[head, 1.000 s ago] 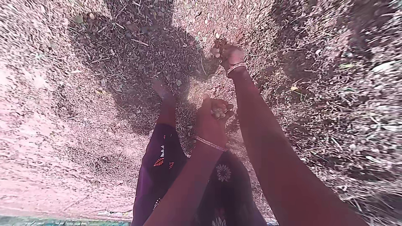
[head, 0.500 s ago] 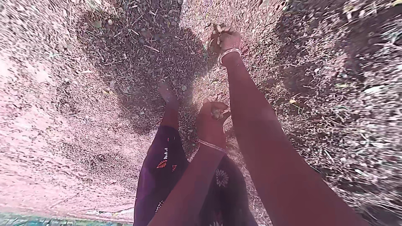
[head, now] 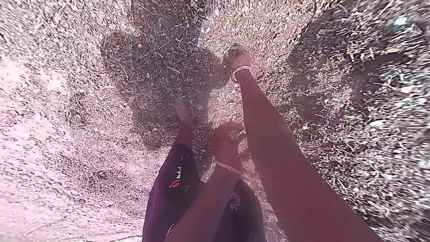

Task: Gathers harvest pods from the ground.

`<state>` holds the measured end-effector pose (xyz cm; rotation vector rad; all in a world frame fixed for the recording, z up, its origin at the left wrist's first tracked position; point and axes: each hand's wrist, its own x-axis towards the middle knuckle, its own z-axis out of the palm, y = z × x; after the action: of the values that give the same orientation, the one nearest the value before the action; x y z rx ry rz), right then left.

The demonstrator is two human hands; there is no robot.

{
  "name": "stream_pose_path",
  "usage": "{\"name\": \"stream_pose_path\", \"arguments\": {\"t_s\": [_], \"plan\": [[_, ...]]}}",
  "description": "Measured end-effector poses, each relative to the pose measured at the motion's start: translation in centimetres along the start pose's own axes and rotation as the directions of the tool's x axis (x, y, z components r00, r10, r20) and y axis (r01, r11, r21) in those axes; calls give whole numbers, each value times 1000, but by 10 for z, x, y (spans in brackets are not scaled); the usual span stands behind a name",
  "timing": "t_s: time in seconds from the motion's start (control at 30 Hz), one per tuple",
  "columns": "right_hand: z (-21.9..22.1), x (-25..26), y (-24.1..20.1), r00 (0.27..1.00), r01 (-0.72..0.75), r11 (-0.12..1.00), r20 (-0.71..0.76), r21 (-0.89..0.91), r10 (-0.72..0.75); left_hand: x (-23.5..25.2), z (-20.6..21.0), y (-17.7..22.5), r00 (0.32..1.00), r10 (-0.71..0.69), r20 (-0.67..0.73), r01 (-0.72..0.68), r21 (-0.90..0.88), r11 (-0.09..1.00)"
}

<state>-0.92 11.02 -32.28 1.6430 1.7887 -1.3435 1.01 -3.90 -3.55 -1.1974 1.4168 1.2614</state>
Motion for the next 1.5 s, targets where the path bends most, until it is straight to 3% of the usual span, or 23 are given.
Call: {"name": "stream_pose_path", "arguments": {"t_s": [0.1,0.2,0.3,0.37,0.5,0.6,0.67,0.7,0.77,0.83,0.9,0.97,1.03,1.1,1.17,1.27,1.4,1.5], "plan": [[3,4,-1,1000,7,1000,20,-23,-7,1,-2,1,999,-36,-27,36,5,999],[2,-27,15,990,-69,934,-90,352,106,2,-7,9,1000,27,11,-27,-8,1000],[-15,-86,33,983,-71,595,-46,801,180,1,-4,17,995,95,23,-94,-42,995],[-35,-125,38,983,-136,475,57,870,177,-3,-2,24,994,108,32,-105,-90,990],[-44,-165,37,942,-259,497,102,828,321,-18,-9,21,989,128,80,-115,-146,983],[-26,-137,33,936,-286,492,129,822,328,-21,-12,8,989,121,80,-106,-167,980],[-4,-107,27,962,-236,574,105,784,252,-15,-20,-5,995,91,49,-81,-173,982],[6,-91,22,978,-193,696,75,692,197,-9,-25,-11,997,66,38,-58,-178,982],[24,-61,19,996,-89,960,37,266,82,2,-39,-26,1000,1,-25,-6,-221,975],[33,-39,22,999,-21,998,48,-58,24,14,-49,-42,994,-54,-91,26,-276,961],[36,-38,35,999,-42,999,16,-17,42,16,-56,-52,991,-70,-111,36,-286,958],[26,-44,53,999,-40,970,-19,241,46,15,-51,-53,992,-82,-91,52,-292,955],[14,-59,82,996,-51,857,-42,512,85,10,-46,-51,996,-77,-52,61,-269,961],[-12,-78,101,996,-63,780,-6,623,86,7,-39,-44,998,-52,-19,45,-257,965],[-32,-95,113,997,-77,782,38,619,68,5,-36,-36,1000,-10,11,13,-250,968],[-32,-102,122,986,-110,763,-24,637,163,7,-35,-30,1000,15,8,-12,-271,963],[-5,-93,124,964,-237,873,-9,426,266,10,-38,-35,1000,9,6,-7,-285,959],[25,-95,114,988,-157,918,58,363,146,12,-39,-42,1000,0,8,2,-252,968]]}}
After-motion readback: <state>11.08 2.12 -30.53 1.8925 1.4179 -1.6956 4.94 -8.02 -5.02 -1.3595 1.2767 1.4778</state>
